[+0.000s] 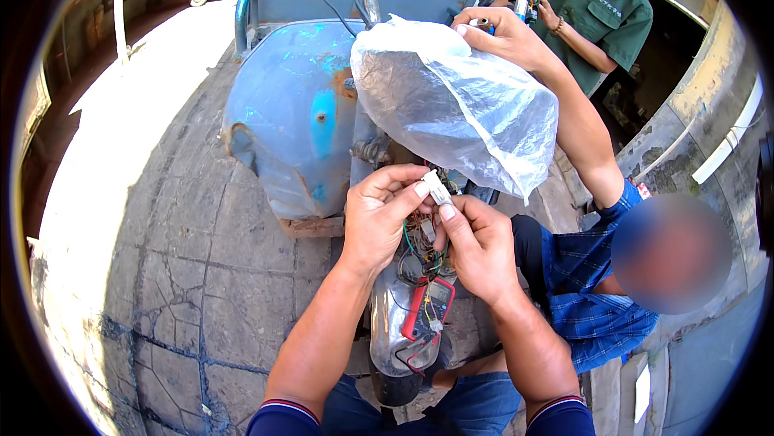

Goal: The person is repairing the electrical wiring of a three-wheeled vehicle. They use a multimeter to test various wires and connectors, and a pair of scissors to cut wires. The person is assisted by two other individuals who observe the process.

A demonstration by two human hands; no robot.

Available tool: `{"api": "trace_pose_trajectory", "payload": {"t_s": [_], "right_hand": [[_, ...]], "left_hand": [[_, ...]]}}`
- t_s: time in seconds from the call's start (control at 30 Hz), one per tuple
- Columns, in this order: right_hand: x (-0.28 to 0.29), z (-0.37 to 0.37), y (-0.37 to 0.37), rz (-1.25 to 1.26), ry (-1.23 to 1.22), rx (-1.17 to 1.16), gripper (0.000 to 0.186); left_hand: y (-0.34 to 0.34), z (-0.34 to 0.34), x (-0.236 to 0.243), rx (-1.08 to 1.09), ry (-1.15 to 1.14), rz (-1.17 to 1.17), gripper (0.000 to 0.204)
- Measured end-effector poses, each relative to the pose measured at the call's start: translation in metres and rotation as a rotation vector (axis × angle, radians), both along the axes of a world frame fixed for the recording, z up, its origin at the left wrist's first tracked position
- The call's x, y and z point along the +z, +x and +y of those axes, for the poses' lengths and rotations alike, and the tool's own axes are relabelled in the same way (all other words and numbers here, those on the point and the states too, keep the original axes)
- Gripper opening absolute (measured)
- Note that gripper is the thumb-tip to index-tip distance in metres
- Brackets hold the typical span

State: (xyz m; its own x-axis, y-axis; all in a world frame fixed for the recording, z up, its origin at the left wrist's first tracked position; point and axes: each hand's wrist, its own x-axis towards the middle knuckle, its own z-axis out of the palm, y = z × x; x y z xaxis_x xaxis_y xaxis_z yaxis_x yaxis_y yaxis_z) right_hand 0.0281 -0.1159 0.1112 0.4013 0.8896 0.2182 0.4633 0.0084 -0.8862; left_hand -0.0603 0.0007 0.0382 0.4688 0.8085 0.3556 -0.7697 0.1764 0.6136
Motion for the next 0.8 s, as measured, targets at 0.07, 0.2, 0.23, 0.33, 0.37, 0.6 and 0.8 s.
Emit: {"api": "trace_pose_trajectory", "payload": {"t_s": [0.07, 0.2, 0.23, 0.33, 0.37, 0.6, 0.8], "right_hand": [[0.000, 0.000, 0.000, -0.035, -0.020, -0.009, 0.023], [0.007, 0.001, 0.006, 0.043, -0.085, 0.059, 0.022], [0.006, 0.000, 0.007, 0.024, -0.081, 0.060, 0.023], [0.002, 0.000, 0.007, -0.068, -0.056, 0.043, 0.024], [0.002, 0.001, 0.005, -0.121, -0.042, 0.026, 0.024], [-0.005, 0.006, 0.002, 0.014, -0.011, -0.072, 0.026], [-0.016, 0.013, 0.001, -0.025, 0.079, -0.067, 0.029]], "left_hand": [[0.001, 0.001, -0.002, 0.000, 0.002, 0.005, 0.018], [-0.002, 0.003, -0.003, -0.011, -0.003, 0.027, 0.017], [-0.001, 0.004, -0.003, -0.011, -0.001, 0.032, 0.017], [-0.001, 0.005, -0.004, -0.006, 0.016, 0.051, 0.017], [-0.001, 0.005, -0.004, 0.000, 0.029, 0.062, 0.017], [0.001, -0.004, -0.001, 0.017, 0.018, -0.008, 0.019], [0.003, -0.013, -0.005, 0.195, 0.115, 0.074, 0.021]]}}
